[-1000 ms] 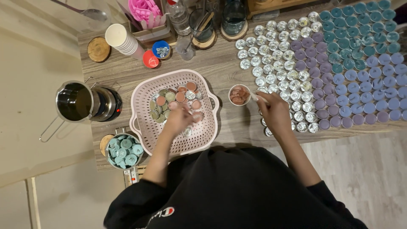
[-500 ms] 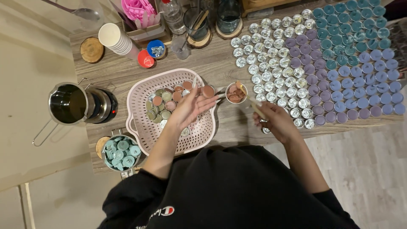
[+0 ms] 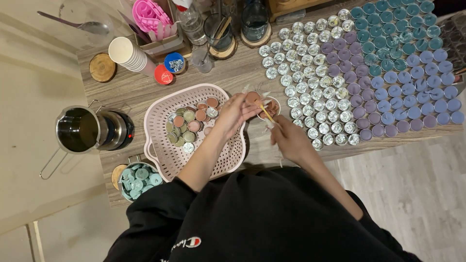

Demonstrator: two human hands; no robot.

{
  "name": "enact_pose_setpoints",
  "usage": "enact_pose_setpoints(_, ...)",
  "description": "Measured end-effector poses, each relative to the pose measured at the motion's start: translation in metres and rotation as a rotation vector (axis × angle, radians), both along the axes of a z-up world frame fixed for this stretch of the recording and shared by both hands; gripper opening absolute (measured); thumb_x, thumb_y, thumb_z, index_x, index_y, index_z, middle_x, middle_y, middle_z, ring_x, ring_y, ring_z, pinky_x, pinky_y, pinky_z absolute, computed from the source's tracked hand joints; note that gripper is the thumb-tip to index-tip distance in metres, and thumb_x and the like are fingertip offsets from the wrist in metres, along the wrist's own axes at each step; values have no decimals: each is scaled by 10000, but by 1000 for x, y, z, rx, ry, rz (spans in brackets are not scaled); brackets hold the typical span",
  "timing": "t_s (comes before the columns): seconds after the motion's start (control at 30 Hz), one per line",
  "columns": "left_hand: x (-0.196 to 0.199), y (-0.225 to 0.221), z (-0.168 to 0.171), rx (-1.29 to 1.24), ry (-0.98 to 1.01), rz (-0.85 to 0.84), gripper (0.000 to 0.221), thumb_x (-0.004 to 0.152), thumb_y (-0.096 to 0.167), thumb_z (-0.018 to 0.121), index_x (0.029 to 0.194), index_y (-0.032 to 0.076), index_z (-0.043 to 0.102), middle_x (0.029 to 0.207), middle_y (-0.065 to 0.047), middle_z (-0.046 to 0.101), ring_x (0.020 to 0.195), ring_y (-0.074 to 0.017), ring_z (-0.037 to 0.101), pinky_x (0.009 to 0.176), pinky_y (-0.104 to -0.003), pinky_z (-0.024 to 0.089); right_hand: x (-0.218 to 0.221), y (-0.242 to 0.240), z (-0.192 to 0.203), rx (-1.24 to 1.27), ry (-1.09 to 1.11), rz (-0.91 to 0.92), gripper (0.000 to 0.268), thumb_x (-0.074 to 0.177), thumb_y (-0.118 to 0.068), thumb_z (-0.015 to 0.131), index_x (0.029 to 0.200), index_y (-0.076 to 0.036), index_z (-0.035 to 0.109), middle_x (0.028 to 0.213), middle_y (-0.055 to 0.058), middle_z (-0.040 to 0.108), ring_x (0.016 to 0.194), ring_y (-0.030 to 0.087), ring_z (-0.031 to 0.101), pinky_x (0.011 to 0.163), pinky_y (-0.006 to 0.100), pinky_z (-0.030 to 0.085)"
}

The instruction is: The person picks up metal candle wick sustainers from a basket and inserts individual pre-cut wicks into them by hand.

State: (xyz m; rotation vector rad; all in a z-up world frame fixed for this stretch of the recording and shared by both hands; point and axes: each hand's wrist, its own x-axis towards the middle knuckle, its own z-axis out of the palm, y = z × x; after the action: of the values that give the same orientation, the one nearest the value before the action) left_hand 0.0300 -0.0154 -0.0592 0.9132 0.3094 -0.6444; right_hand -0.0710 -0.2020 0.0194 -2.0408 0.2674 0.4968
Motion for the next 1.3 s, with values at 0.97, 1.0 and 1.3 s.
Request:
enact_pose_setpoints(0.97,-6,-19,-5,199,-194,-242,438,1069,321,516,1390,46,634,1226,-101,725,1069,-134,685,1016,-268,545,11,3,3,-327,-108,63,265,1004,-169,508,1034,33,678,810,287,699,759,453,698,753,531,535)
enact_pose_setpoints(1.0,-6,-19,-5,197,-192,-244,438,1069,321,516,1390,46,634,1226,-101,725,1069,-134,685,1016,-268,545,11,3,2,-323,-93,54,263,998,-160,503,1054,32,675,806,288,698,757,453,699,760,531,534)
enact_pose_setpoints(1.3,1,-16,-16,163,-234,-298,410,1075,275,535,1347,-7,655,1194,-80,722,1094,-128,689,1023,-257,551,16,10,12,-278,-13,29,292,997,-148,465,1093,38,668,797,292,696,732,446,706,747,532,543)
